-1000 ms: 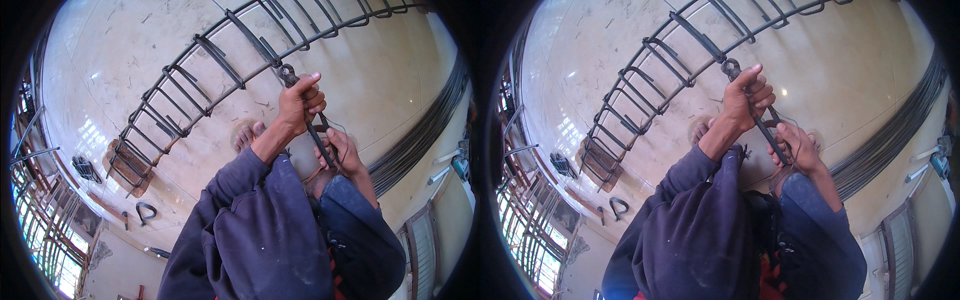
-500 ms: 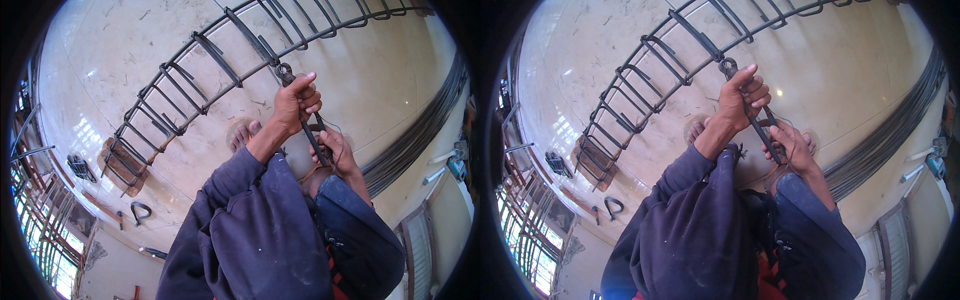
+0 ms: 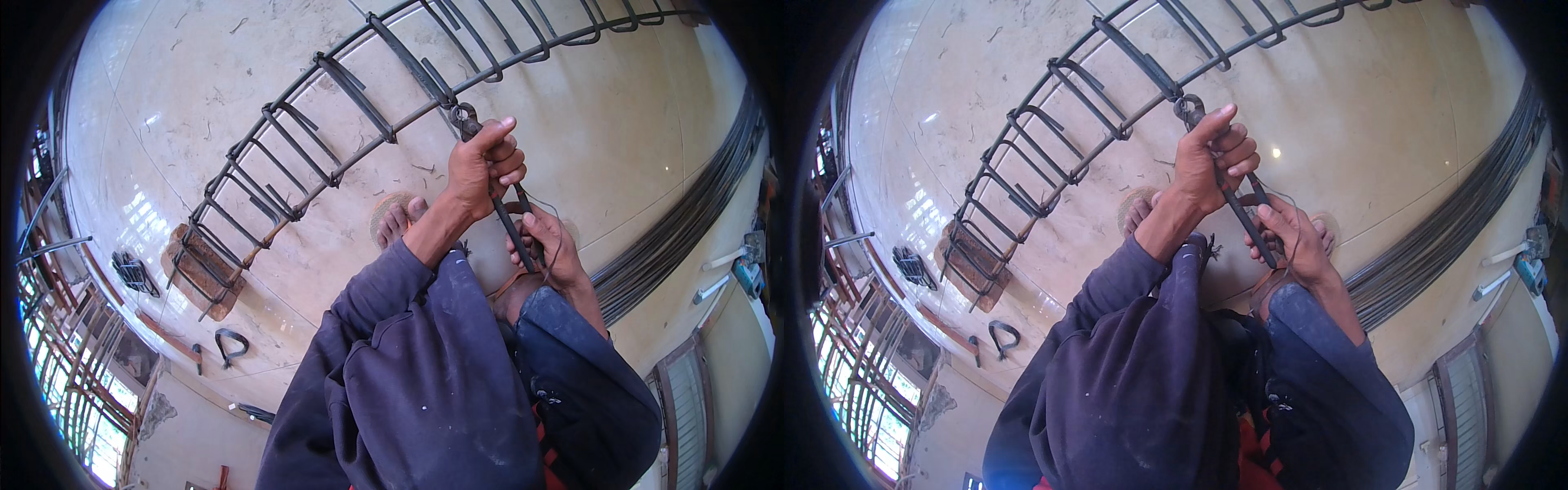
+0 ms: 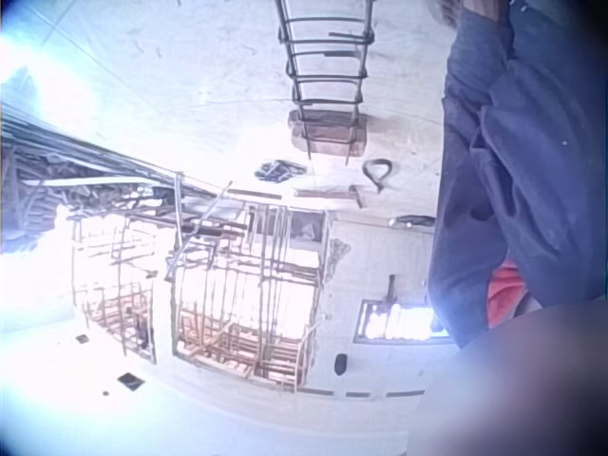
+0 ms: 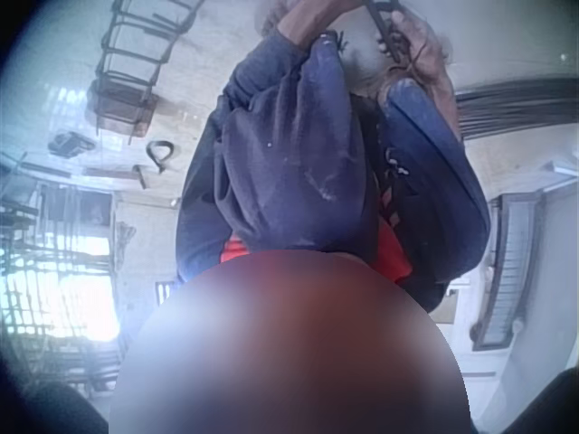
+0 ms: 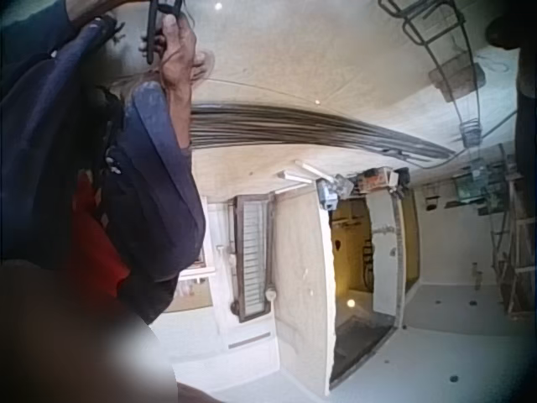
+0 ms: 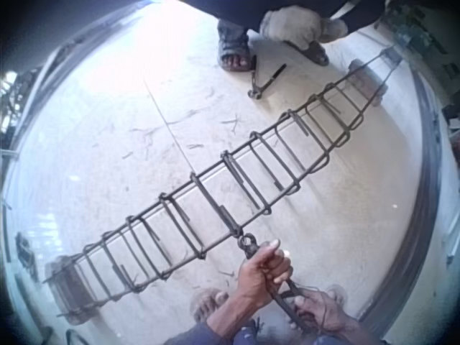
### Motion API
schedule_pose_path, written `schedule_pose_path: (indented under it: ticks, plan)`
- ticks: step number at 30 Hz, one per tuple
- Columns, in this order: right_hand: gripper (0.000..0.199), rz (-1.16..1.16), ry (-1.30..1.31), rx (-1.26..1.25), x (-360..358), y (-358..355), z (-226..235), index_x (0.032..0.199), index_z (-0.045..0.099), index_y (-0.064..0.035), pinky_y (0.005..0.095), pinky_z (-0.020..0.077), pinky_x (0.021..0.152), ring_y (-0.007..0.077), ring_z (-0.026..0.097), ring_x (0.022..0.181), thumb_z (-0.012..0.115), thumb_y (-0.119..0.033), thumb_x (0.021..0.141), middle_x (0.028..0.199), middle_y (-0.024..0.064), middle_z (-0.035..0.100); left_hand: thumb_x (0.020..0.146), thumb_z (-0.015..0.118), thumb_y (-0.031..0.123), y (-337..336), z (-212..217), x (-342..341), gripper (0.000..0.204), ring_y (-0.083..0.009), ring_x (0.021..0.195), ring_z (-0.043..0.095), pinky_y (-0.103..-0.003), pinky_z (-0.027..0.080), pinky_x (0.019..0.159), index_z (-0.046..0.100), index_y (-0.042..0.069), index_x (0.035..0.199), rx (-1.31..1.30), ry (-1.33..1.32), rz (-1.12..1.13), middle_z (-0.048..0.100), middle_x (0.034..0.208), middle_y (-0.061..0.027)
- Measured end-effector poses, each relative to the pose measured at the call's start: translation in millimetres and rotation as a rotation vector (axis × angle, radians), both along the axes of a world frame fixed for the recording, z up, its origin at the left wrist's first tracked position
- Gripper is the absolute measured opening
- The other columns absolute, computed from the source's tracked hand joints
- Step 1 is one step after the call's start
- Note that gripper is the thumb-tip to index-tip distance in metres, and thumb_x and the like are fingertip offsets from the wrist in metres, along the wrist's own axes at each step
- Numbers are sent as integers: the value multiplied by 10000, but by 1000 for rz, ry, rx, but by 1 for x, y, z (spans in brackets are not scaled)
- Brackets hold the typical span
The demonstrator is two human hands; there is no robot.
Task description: The person sits on the floor and assembles a ladder-like metal frame by wrapping thin wire around the joints of vertical bars and horizontal rails. They use pliers to twist and tighten the wire at each connection point, moving sequentially along the frame.
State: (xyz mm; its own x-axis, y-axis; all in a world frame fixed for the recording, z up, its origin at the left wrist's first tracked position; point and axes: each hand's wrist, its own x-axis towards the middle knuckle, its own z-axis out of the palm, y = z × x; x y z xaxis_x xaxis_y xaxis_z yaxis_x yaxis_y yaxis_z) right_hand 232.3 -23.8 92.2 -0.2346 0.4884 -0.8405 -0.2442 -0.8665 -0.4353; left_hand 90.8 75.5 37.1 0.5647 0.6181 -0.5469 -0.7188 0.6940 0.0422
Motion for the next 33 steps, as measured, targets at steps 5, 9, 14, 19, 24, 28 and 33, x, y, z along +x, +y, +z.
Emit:
schedule_pose_path:
  ticks: [5, 9, 14, 19, 24, 28, 33]
  plan:
    - [419, -7, 8, -21, -1, 1, 2, 1251, 519, -24, 218, 479, 569, 91, 580, 621, 466, -358, 1004, 777, 48, 591, 936, 578, 237, 1, 1, 0, 420, -54, 435, 250, -244, 250, 413, 321, 177, 610, 3, -1, -1, 243, 510, 76]
    - [425, -18, 28, -34, 0, 2, 3, 1252, 518, -26, 217, 482, 568, 92, 584, 618, 469, -366, 1002, 777, 47, 592, 936, 578, 238, 1, 1, 0, 423, -54, 434, 251, -244, 252, 413, 318, 180, 607, 2, 5, -2, 241, 509, 77]
    - [441, -9, 28, -27, 2, 1, -2, 1257, 513, -25, 222, 488, 579, 98, 584, 618, 469, -381, 1000, 775, 47, 591, 930, 585, 249, 1, 0, 1, 420, -59, 446, 265, -248, 271, 432, 321, 182, 610, 3, 2, -3, 248, 518, 74]
    - [449, -14, 15, -2, 2, 4, -5, 1246, 532, -16, 221, 485, 627, 100, 593, 684, 470, -387, 1000, 791, 52, 601, 911, 604, 264, -5, -3, -2, 271, -135, 607, 483, -317, 456, 650, 465, 149, 709, 21, 68, 23, 437, 632, 19]
    - [399, 40, -453, 216, 7, -10, -28, 1174, 596, -2, 242, 476, 708, 105, 586, 757, 477, -341, 999, 834, 56, 627, 893, 632, 318, -18, -9, -17, 448, -256, 1057, 585, -393, 451, 950, 517, -1, 1187, 161, 496, -70, 583, 1141, -152]
    - [342, 127, -709, 325, 31, -22, -49, 1156, 615, 0, 292, 493, 795, 153, 621, 850, 526, -274, 972, 912, 96, 671, 885, 674, 342, -30, -6, -37, 599, -245, 1117, 565, -356, 446, 959, 461, -41, 1293, 506, 1175, -266, 576, 1198, -181]
    - [368, 377, -821, 399, 48, -13, -43, 1147, 622, -21, 351, 499, 841, 225, 658, 896, 591, -300, 910, 950, 167, 680, 888, 688, 316, -44, -17, -67, 478, -233, 1003, 594, -346, 484, 869, 532, -36, 1172, 608, 1344, -258, 614, 1062, -169]
